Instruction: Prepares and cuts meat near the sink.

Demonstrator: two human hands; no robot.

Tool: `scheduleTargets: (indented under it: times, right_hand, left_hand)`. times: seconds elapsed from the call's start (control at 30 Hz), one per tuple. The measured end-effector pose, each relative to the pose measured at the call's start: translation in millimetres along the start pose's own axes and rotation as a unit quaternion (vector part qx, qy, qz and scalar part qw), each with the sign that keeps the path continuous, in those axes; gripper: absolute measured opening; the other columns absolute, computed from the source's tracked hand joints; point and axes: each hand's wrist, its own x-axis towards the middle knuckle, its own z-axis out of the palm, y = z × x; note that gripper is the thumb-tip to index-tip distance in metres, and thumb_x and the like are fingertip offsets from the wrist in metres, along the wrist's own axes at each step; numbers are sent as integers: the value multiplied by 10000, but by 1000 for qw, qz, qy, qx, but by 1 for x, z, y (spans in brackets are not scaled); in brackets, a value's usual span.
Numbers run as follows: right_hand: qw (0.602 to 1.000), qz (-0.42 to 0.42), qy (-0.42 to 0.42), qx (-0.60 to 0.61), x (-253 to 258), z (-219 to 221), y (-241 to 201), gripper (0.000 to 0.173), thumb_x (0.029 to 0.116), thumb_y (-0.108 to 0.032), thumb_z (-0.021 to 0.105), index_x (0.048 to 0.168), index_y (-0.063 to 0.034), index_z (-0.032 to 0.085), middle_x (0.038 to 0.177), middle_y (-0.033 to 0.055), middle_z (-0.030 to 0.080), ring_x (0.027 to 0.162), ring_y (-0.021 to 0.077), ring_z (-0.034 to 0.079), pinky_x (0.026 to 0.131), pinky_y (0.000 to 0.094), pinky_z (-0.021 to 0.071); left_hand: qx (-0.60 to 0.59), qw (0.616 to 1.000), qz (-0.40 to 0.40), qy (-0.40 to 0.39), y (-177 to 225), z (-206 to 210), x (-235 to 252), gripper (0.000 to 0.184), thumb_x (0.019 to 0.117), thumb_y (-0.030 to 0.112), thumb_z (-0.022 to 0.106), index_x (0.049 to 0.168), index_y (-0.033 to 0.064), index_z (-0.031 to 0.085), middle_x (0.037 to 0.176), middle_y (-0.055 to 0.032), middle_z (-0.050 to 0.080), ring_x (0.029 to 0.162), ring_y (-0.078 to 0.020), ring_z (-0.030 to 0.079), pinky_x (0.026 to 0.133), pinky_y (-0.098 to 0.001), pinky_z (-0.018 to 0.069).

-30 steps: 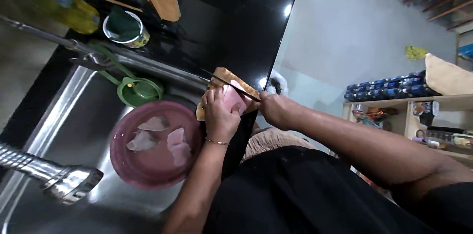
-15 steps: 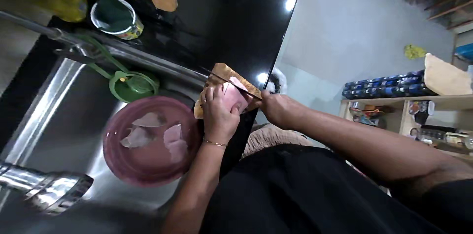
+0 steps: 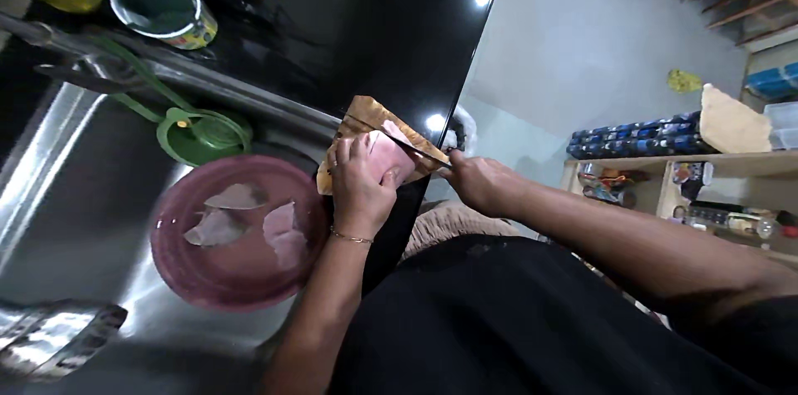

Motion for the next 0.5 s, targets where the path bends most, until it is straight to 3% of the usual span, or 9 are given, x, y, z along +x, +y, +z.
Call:
scheduleTargets:
  times: [0.1, 0.2, 0.33, 0.5]
  right_hand:
    - [999, -29, 39, 0, 16, 4, -8, 416, 1125, -394, 357, 1259, -34, 518, 981, 181, 682, 976, 371, 713, 820, 552, 575]
    - [999, -16, 16, 24, 1, 9, 1, 407, 1127, -366, 370, 1298, -25, 512, 1009, 201, 679, 1007, 382, 698, 860, 552, 557]
    - [999, 31, -23, 23, -24, 17, 23, 434, 1136, -358, 335, 1290, 4, 518, 1069, 240, 667, 1074, 410, 674, 913, 561, 527]
    - [999, 30, -23, 15, -5, 12, 13, 417, 1130, -359, 357, 1307, -9, 500, 1062, 222, 673, 1067, 401, 680, 900, 561, 534]
  left_hand:
    - [15, 1000, -4, 7, 0, 0, -1, 685, 804, 149, 855, 1398, -16, 557, 1382, -260, 550, 1316, -456, 496, 1088, -607, 416]
    - [8, 1000, -16, 14, 5, 0, -1, 659, 827, 180, 847, 1392, -13, 568, 1381, -266, 551, 1291, -451, 522, 1051, -610, 448]
    - [-5, 1000, 6, 19, -1, 2, -2, 649, 823, 165, 841, 1375, -45, 571, 1373, -287, 551, 1299, -468, 512, 1079, -611, 422]
    - [2, 1000, 2, -2, 0, -2, 0, 673, 818, 159, 851, 1390, -41, 558, 1388, -280, 539, 1309, -457, 508, 1086, -609, 421]
